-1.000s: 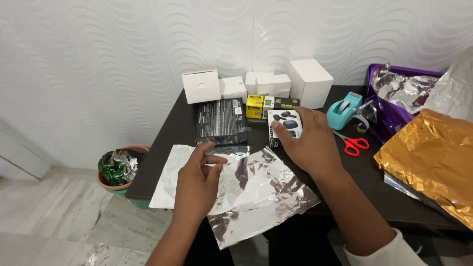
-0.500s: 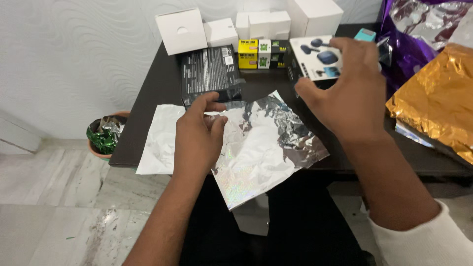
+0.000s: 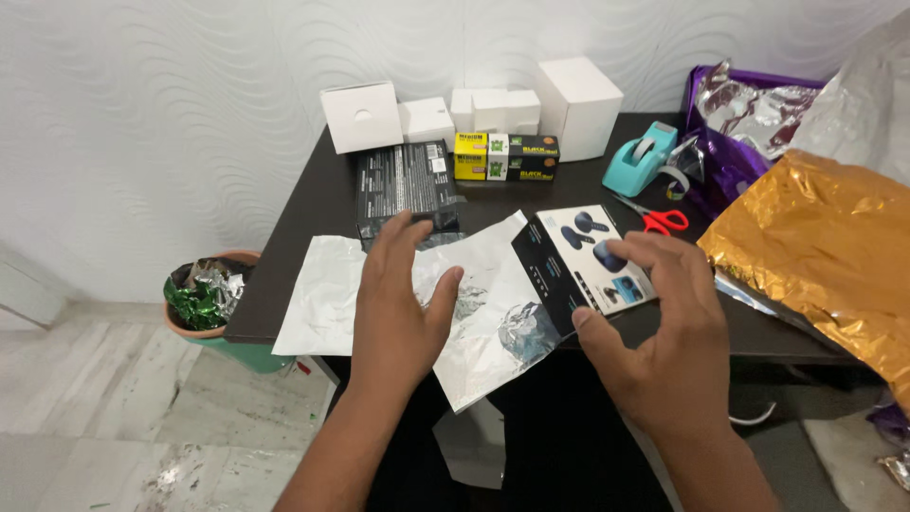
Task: The person wraps a small electronics box in purple metallic paper, folds the edges, and secures the package with clear tape from a dispenser. The person then places the wrapped item on the table and begins wrapping a second item.
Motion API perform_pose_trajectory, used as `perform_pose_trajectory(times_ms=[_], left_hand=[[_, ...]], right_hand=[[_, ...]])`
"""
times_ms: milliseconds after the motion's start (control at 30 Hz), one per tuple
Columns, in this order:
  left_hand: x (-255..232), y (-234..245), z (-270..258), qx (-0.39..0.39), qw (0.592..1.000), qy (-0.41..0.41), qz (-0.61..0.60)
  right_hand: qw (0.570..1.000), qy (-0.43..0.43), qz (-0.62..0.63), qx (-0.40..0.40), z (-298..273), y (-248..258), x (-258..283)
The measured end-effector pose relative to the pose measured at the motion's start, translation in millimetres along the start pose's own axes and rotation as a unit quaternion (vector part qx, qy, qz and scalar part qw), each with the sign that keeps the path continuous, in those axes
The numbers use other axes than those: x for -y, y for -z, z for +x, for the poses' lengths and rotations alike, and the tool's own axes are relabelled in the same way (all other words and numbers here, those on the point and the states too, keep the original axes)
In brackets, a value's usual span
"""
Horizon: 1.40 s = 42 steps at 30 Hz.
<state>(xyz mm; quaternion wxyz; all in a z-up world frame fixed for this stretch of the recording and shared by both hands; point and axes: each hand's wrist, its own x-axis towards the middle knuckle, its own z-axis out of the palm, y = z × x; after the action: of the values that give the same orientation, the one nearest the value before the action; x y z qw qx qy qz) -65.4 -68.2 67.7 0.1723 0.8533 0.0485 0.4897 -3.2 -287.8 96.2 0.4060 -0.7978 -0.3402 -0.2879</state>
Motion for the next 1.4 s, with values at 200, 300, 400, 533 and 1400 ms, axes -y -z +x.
perform_pose_trajectory(times_ms=[200,300,400,533,1400], left_hand=[[-30.6,48.4,-56.4,-0.011,0.982,0.171,-0.082],[-40.9,53.4,-72.0,0.077,0.892,0.419,-0.150],[-35.1,39.4,-83.6,0.132,0.815,0.502,-0.256],[-17.1,1.8,-91.8,0.180,0.699,0.574,-0.385],[-42.4,-8.4,-94.9,0.198,0.634,0.581,-0.470]], right_hand=[[0.999,-0.043,-0.001,0.023,-15.9,3.7,13.9],[0.998,-0.050,0.022,0.029,-7.1,-6.6,21.2],[0.996,-0.042,0.052,0.053,-14.8,-18.5,28.4],[0.992,-0.059,0.053,0.098,-10.3,-34.0,22.2],[0.982,-0.021,0.116,0.150,-12.0,-19.8,-17.6]])
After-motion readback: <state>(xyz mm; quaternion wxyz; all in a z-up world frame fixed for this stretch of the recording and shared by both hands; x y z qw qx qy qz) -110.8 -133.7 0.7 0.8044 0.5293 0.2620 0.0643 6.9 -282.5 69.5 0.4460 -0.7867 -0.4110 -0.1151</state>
